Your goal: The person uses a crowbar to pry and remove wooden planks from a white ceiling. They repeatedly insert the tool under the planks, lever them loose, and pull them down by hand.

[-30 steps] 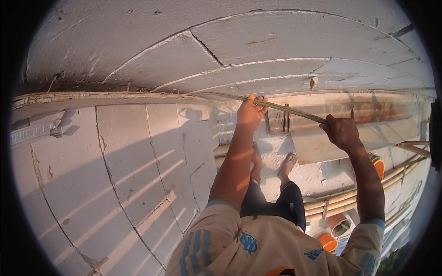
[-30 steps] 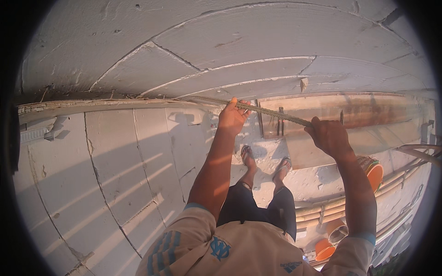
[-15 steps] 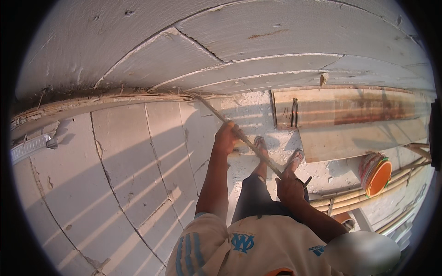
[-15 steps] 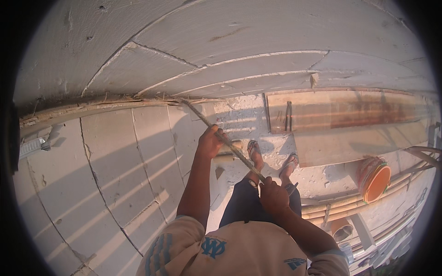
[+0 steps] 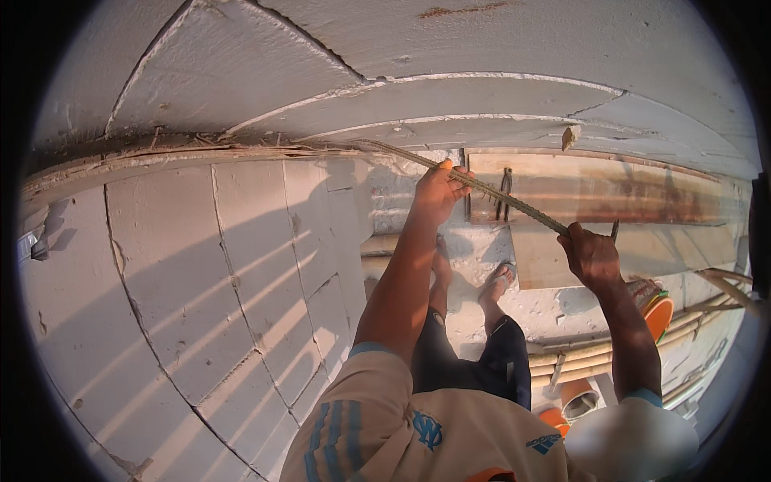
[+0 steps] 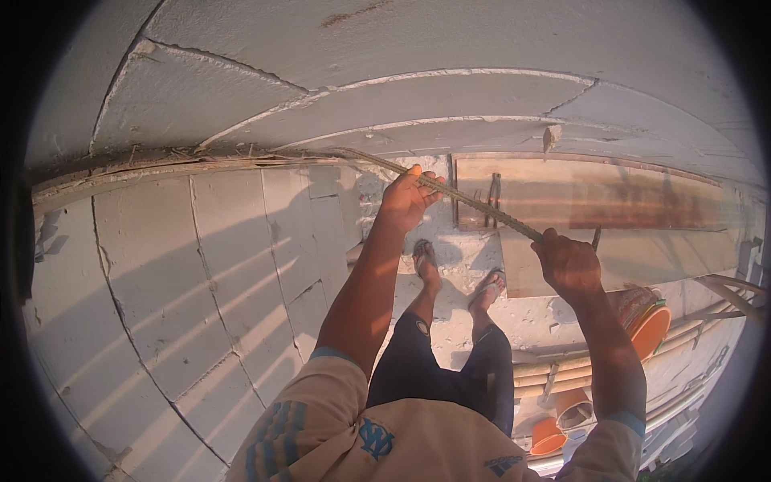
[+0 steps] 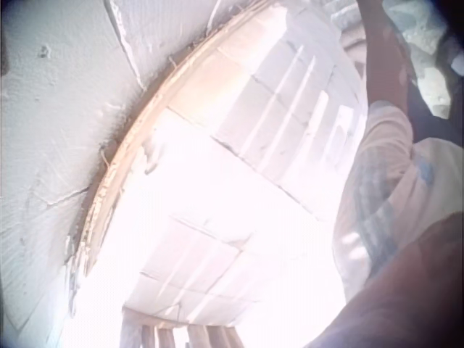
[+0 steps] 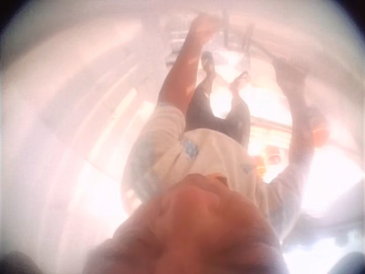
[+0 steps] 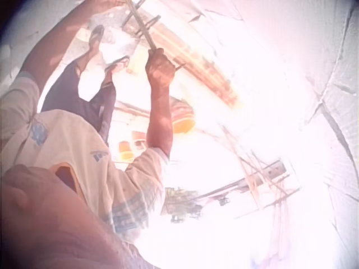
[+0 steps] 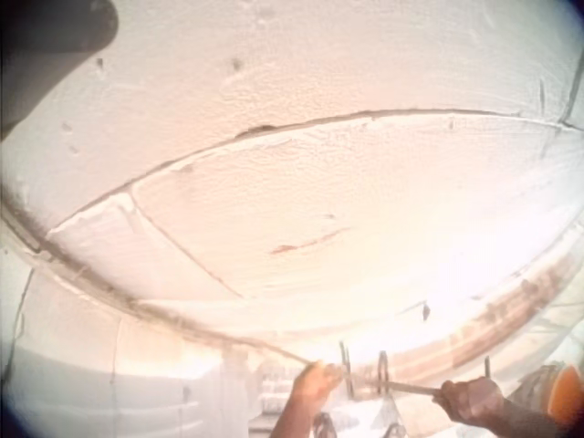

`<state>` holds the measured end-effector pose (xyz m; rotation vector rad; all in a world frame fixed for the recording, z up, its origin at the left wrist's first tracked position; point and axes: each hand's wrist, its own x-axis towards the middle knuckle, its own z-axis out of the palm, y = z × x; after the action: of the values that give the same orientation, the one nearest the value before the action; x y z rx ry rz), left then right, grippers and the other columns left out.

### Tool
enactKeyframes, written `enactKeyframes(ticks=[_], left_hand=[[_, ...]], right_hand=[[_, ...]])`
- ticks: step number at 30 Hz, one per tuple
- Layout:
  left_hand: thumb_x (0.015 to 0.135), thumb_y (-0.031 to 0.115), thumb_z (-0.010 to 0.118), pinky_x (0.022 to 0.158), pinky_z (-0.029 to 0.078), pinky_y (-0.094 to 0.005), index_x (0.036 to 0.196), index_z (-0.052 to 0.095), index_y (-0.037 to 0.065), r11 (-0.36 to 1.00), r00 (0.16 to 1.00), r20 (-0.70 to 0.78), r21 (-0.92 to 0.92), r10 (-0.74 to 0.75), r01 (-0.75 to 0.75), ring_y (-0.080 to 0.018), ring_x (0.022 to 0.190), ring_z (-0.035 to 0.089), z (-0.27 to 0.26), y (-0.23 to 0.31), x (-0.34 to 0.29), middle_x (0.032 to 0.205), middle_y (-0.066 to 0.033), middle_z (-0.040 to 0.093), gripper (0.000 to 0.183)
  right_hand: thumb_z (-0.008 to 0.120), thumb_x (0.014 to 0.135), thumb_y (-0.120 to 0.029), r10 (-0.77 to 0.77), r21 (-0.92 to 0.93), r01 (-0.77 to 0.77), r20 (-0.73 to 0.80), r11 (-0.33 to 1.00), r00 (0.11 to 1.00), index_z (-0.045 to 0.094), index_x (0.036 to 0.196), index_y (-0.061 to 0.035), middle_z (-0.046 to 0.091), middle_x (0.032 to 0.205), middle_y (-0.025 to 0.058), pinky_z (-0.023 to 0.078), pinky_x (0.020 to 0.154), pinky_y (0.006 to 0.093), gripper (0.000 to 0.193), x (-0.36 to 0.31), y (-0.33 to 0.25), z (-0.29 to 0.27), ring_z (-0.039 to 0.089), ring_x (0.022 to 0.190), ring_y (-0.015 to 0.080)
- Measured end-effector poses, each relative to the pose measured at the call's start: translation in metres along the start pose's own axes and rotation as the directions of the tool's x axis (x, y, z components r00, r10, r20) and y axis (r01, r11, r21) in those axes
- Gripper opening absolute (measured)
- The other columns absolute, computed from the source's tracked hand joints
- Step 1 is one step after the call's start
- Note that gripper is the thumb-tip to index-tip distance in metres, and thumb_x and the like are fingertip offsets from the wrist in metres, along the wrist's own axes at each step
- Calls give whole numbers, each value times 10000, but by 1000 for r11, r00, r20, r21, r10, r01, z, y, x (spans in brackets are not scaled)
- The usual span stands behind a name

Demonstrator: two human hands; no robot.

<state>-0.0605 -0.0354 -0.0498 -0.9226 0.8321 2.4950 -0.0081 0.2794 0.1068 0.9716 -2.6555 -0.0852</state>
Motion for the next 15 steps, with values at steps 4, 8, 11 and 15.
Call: enactKeyframes(ticks=[4, 8, 11, 15], left_hand=[[1022, 224, 505, 904, 482, -504, 1186, 467, 70, 999, 999, 13, -25, -34, 34, -342, 1085, 601, -27, -30, 41, 1090, -99, 562, 228], [1027, 210, 499, 994, 441, -524, 1255, 417, 58, 999, 986, -163, -25, -45, 42, -330, 1166, 547, -68, -29, 99, 1167, -120, 500, 285], [1033, 182, 491, 1043, 399, -541, 1256, 390, 44, 988, 941, -337, -148, -8, -45, -335, 1165, 533, -108, -16, 141, 1149, -120, 476, 281], [1007, 161, 513, 943, 457, -539, 1136, 467, 52, 998, 964, -261, -30, 40, -49, -287, 977, 571, -145, -35, 155, 1011, -96, 511, 175]], right_hand=[[703, 889, -279, 3, 60, -10, 115, 998, 993, 608, 961, -74, 510, 637, 23, 451, 493, 328, 237, -9, 0, 49, 515, 529, 187], [640, 934, -291, 163, 220, -342, 573, 913, 803, 542, 911, -77, 520, 586, 37, 486, 467, 374, 237, 0, -18, 139, 578, 485, 242], [600, 962, -311, 25, 188, -71, 234, 980, 972, 521, 949, -66, 532, 605, 49, 495, 470, 370, 257, 12, -34, 223, 583, 498, 243], [608, 965, -341, 33, 18, -39, 259, 999, 965, 596, 1106, -27, 500, 709, 27, 443, 519, 287, 344, -11, -79, 248, 500, 548, 137]])
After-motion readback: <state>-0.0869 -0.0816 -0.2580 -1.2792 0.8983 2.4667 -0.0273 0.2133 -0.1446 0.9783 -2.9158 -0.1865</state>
